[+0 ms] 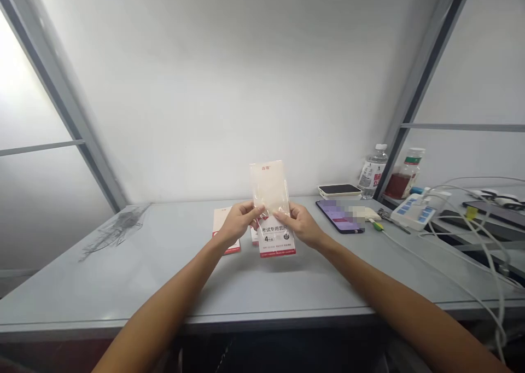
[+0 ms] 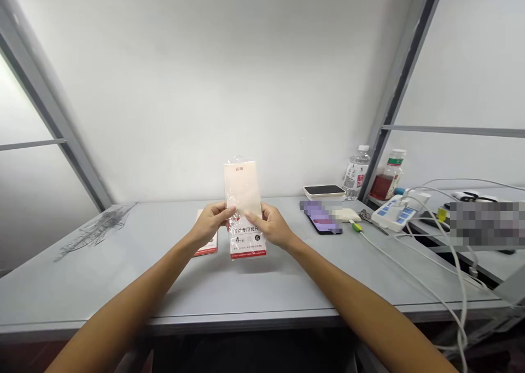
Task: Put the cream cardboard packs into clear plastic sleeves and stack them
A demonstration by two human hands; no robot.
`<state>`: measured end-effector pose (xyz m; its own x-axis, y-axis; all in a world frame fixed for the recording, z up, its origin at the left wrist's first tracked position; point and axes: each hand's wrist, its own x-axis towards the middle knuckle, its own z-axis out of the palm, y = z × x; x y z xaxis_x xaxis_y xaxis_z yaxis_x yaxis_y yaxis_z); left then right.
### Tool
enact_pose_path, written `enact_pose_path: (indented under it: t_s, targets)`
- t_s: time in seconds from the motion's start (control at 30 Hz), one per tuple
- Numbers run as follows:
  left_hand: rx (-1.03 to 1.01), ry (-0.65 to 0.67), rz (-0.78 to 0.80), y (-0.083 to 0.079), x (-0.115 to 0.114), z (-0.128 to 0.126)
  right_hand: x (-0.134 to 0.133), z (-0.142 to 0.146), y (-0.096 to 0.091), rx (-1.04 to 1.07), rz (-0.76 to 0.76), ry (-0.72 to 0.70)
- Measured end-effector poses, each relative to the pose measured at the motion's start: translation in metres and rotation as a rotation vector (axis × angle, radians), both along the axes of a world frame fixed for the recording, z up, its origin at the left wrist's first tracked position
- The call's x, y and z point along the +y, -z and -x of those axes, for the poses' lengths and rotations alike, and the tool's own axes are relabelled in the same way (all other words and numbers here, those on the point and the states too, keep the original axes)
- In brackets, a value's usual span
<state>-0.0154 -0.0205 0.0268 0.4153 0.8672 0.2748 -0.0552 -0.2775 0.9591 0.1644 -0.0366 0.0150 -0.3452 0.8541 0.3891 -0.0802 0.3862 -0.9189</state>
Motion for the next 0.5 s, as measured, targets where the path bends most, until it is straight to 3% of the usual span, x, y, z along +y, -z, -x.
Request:
enact_pose_path:
  t_s: [0.2, 0.5]
  targets:
    - [0.005, 0.039, -0.021, 0.000, 0.001, 0.002, -0.001, 0.001, 0.002, -0.029, -0.044, 0.014]
    - [0.075, -0.029, -0.043, 0.004, 0.002, 0.002, 0.004, 0.003, 0.011, -0.051, -0.053, 0.027]
